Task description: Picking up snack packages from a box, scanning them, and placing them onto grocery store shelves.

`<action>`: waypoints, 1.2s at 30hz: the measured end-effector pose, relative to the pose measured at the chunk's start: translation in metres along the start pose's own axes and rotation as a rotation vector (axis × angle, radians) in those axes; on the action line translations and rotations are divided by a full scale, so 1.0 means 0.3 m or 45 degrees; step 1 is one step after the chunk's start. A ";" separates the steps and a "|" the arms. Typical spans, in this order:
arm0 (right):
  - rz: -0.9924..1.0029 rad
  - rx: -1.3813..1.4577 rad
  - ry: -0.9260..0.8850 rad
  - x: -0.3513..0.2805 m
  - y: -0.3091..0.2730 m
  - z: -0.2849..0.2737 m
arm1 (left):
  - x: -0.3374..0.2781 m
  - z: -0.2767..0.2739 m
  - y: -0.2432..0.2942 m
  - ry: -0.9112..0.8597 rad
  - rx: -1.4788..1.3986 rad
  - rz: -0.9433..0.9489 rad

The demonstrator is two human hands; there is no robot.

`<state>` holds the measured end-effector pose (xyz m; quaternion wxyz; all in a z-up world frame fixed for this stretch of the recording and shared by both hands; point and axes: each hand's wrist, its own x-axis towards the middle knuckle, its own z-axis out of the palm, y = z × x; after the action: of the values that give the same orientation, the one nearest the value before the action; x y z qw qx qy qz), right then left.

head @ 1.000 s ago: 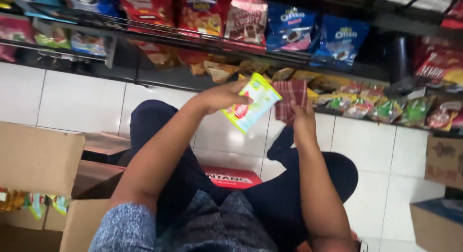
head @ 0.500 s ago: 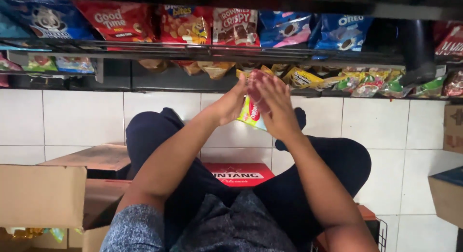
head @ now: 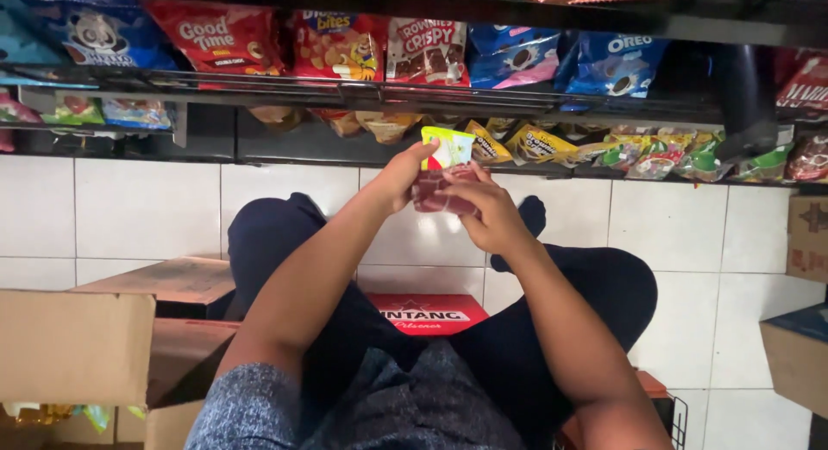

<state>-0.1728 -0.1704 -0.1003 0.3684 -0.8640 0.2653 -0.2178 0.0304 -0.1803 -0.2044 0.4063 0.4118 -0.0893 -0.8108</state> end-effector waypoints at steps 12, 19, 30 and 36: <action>0.328 0.195 0.297 -0.051 0.094 0.060 | -0.186 0.069 -0.115 0.298 0.399 0.372; 0.509 0.351 -0.058 -0.075 0.025 0.108 | -0.396 0.050 -0.214 0.438 0.491 0.499; 0.798 0.652 -0.117 -0.090 0.031 0.121 | -0.547 0.068 -0.094 0.372 1.089 0.681; 0.769 0.925 0.015 -0.089 0.070 0.141 | -0.558 0.052 -0.106 0.486 1.109 0.681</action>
<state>-0.1754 -0.1441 -0.1479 0.6921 -0.5621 0.4135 -0.1845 0.0554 -0.0399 -0.1100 0.3990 0.6449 -0.4432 -0.4779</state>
